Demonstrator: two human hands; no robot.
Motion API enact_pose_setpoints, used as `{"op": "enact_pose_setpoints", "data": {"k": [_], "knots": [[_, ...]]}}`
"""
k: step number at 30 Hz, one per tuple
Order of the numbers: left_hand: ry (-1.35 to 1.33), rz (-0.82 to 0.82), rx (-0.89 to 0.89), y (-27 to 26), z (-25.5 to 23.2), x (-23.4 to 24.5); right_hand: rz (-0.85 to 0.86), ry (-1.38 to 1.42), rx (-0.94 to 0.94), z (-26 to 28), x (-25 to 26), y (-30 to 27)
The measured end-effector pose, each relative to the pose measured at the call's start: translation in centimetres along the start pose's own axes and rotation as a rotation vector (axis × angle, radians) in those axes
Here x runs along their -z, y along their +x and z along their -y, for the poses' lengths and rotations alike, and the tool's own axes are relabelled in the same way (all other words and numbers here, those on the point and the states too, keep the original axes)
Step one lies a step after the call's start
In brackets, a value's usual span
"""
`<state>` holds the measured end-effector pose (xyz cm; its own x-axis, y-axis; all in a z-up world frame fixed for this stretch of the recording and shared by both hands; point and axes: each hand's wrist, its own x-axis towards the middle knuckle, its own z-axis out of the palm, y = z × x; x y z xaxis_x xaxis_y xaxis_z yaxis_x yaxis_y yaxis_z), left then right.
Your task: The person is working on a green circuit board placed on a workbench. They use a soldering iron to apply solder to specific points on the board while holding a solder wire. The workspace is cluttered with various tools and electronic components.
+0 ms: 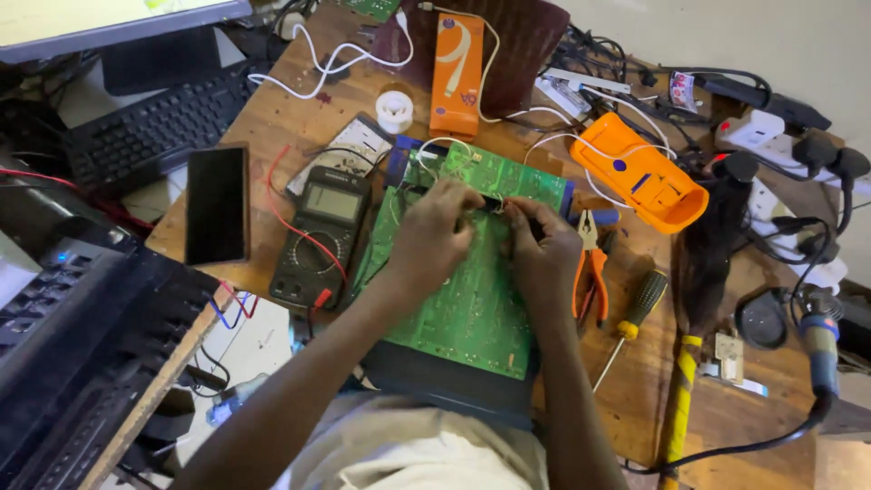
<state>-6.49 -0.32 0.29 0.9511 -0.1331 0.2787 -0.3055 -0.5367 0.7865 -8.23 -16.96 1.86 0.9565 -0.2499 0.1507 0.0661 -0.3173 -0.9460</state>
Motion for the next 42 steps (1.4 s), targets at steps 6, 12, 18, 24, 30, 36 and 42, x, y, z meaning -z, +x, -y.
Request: {"op": "enact_pose_setpoints", "data": {"k": [6,12,18,24,30,36,42], "knots": [[0.110,0.161,-0.053,-0.1,-1.9,0.5,-0.039,-0.200,0.181,0.6,-0.2,-0.1],[0.104,-0.024,-0.179,1.9,2.1,-3.1,-0.061,-0.121,0.122,1.3,-0.7,-0.4],[0.051,-0.052,-0.201,1.4,1.3,-2.5,-0.071,0.011,0.004,-1.2,-0.7,-0.5],[-0.122,-0.086,-0.269,0.8,-0.2,-1.8,-0.029,-0.036,-0.019,-0.9,-0.5,-0.3],[-0.166,-0.064,-0.280,0.6,0.4,-2.2,-0.015,-0.157,-0.025,0.8,-0.6,-0.9],[-0.129,-0.077,-0.164,0.2,-0.2,-1.8,-0.005,-0.181,-0.055,1.7,-0.5,-0.5],[-0.107,-0.110,-0.093,0.1,0.1,-1.8,0.001,-0.186,-0.077,2.2,-0.6,-1.3]]}}
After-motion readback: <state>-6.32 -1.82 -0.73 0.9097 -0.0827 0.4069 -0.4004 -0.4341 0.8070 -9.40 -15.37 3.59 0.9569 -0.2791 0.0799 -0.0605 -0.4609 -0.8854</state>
